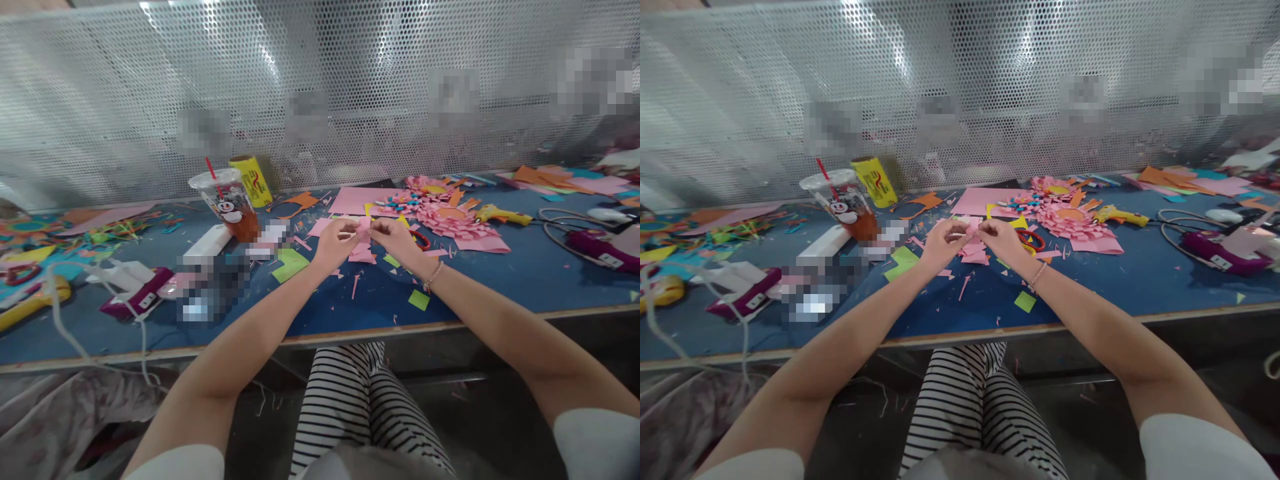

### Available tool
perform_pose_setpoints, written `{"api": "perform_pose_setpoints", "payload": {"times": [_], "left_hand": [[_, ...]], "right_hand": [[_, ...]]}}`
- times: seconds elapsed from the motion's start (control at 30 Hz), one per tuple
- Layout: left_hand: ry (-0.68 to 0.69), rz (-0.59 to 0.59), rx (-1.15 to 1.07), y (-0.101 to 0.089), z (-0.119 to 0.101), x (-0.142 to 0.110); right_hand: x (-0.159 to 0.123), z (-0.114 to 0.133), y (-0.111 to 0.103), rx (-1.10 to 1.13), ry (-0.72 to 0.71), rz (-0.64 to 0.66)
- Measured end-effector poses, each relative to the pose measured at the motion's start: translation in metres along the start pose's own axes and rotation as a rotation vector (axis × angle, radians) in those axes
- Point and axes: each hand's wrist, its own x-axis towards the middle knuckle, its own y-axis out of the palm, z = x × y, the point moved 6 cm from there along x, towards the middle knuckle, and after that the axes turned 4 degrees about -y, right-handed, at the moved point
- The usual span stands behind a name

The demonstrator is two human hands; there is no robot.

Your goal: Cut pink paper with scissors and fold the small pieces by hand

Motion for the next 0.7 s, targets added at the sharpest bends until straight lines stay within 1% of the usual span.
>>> {"api": "perform_pose_setpoints", "payload": {"times": [0.17,0.3,0.4,0.47,0.57,0.7], "left_hand": [[-0.009,0.026,0.064,0.005,-0.009,-0.006],[-0.02,0.012,0.042,0.008,-0.004,-0.007],[-0.009,-0.015,-0.017,0.007,0.0,-0.006],[-0.033,-0.008,-0.069,0.006,0.003,-0.005],[-0.09,0.018,-0.167,0.004,0.004,-0.003],[-0.213,0.017,-0.317,0.002,0.01,-0.002]], "right_hand": [[0.0,0.005,-0.003,-0.102,-0.073,-0.035],[-0.002,0.008,-0.002,-0.199,-0.132,-0.052],[-0.003,0.011,0.003,-0.228,-0.162,-0.01],[-0.004,0.012,0.006,-0.198,-0.151,0.018],[-0.004,0.011,0.008,-0.097,-0.103,0.048],[-0.002,0.003,0.01,0.042,-0.05,0.096]]}}
